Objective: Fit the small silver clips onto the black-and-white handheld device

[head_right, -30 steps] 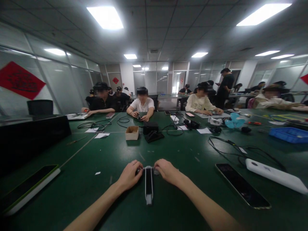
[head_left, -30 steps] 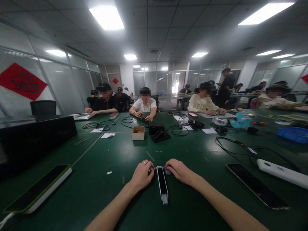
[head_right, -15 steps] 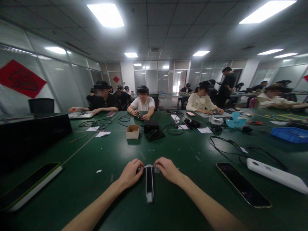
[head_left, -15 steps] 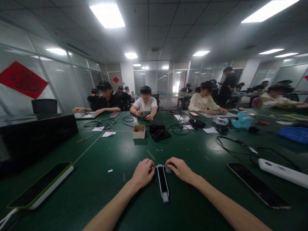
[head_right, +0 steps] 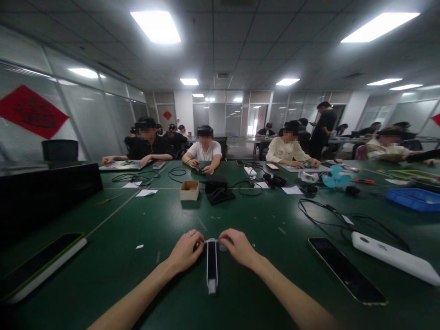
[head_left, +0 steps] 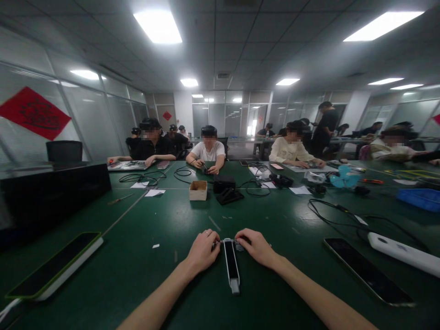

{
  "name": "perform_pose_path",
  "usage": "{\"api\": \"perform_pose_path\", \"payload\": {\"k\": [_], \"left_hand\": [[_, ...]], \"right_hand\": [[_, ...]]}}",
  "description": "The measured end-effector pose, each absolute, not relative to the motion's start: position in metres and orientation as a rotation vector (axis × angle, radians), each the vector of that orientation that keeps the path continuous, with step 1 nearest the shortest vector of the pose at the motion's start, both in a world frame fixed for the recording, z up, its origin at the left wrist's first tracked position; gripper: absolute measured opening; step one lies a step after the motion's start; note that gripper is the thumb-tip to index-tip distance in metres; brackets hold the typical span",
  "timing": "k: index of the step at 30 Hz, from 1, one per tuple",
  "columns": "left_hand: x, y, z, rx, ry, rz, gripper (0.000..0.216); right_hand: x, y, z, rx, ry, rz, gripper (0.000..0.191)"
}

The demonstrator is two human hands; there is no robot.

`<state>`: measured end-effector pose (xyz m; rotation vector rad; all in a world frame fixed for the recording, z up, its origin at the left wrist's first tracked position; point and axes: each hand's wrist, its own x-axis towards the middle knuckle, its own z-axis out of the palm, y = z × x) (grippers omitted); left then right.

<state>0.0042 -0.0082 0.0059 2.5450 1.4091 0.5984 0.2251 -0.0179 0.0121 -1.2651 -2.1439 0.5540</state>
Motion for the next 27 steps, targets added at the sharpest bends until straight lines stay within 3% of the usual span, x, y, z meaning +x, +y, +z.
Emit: {"api": "perform_pose_path", "payload": {"k": [27], "left_hand": [[0.0025,-0.0063,0.0023,2.546,1.368,0.655,0.011]], "right_hand": [[0.2232,-0.0185,0.0109,-1.261,-2.153,0.549,0.015]]}}
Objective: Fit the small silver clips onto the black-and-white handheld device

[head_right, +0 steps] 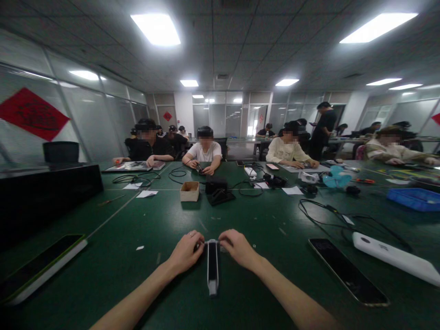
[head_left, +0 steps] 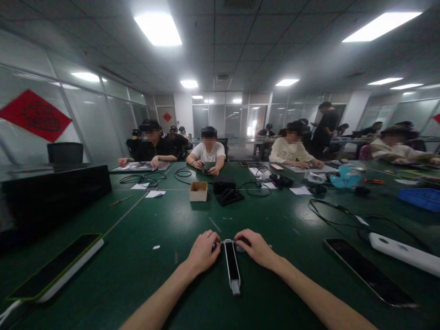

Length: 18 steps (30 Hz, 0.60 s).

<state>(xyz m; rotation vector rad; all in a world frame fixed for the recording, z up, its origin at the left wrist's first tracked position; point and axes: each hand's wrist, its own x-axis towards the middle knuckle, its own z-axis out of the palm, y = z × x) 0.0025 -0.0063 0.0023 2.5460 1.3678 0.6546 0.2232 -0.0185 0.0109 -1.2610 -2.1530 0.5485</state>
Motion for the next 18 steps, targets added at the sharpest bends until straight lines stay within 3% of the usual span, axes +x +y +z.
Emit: {"api": "perform_pose_path", "payload": {"k": [18], "left_hand": [[0.0023,-0.0079,0.0046,2.536,1.387,0.651,0.013]], "right_hand": [[0.2326,-0.0107,0.0082,-1.251,-2.176,0.417,0.018]]}}
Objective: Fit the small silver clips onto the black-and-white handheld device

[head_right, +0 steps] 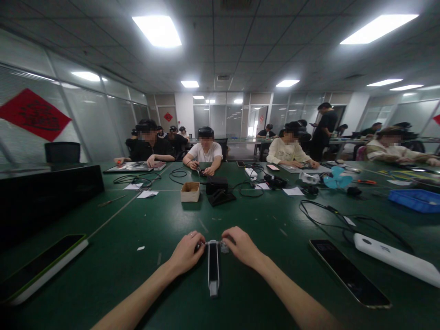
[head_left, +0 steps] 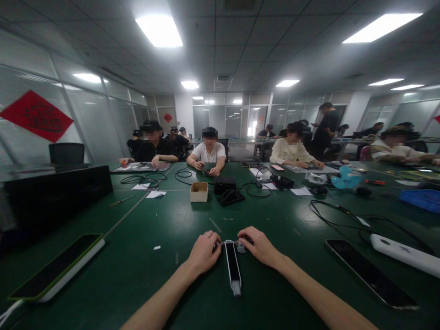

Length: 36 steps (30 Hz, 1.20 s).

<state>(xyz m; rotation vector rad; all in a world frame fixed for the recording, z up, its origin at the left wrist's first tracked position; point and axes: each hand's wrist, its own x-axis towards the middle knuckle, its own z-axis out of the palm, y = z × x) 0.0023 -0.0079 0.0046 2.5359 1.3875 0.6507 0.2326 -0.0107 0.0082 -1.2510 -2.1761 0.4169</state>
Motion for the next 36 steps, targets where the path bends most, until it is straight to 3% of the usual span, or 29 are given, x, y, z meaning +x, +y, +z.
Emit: {"api": "perform_pose_path", "payload": {"k": [7,36], "left_hand": [[0.003,-0.01,0.009,2.515,1.416,0.613,0.013],[0.003,-0.009,0.006,2.546,1.412,0.634,0.013]], "right_hand": [[0.264,0.007,0.006,-1.52,-2.226,0.071,0.029],[0.267,0.005,0.011,-1.503,-2.301,0.159,0.027]]}}
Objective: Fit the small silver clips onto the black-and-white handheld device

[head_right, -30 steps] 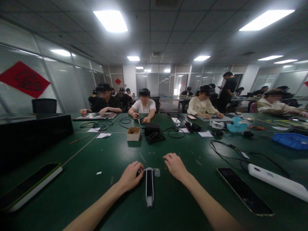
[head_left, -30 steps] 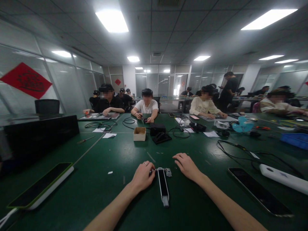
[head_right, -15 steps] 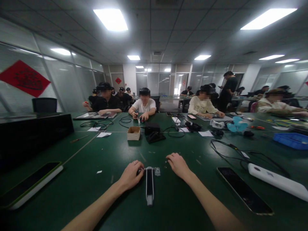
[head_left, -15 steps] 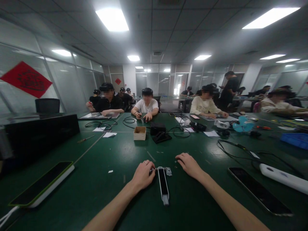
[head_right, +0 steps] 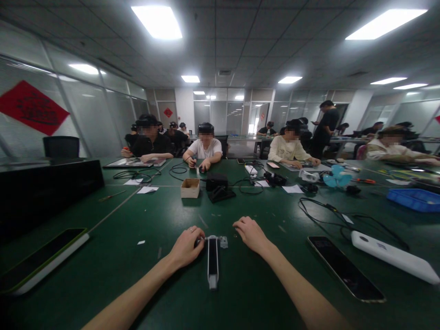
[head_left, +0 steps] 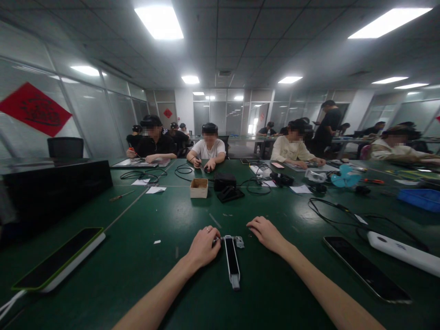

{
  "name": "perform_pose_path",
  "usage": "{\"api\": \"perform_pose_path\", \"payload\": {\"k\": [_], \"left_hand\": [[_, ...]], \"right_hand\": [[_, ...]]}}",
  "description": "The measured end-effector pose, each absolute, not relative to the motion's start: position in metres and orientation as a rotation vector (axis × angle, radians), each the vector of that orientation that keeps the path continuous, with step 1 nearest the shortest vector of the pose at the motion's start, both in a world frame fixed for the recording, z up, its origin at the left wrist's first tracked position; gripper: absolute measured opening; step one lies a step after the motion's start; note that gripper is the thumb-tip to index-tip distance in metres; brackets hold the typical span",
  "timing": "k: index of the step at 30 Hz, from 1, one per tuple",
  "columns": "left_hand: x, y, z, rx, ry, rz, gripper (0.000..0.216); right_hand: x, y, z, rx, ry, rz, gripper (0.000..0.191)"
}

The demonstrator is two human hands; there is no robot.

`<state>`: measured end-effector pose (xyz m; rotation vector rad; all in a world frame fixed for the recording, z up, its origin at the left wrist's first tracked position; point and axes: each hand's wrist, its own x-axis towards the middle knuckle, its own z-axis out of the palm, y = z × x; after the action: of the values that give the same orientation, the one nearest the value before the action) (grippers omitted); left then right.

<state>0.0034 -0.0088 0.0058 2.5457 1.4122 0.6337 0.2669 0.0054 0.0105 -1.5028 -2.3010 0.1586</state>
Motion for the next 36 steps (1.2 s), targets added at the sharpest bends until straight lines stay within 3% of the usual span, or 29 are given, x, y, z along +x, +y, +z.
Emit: {"api": "perform_pose_path", "payload": {"k": [20,36], "left_hand": [[0.004,-0.01,0.008,2.523,1.424,0.676,0.012],[0.009,-0.023,0.015,2.66,1.054,0.751,0.022]], "right_hand": [[0.258,-0.006,0.015,-1.503,-2.3,0.397,0.014],[0.202,-0.036,0.009,-0.935,-2.131,0.209,0.013]]}}
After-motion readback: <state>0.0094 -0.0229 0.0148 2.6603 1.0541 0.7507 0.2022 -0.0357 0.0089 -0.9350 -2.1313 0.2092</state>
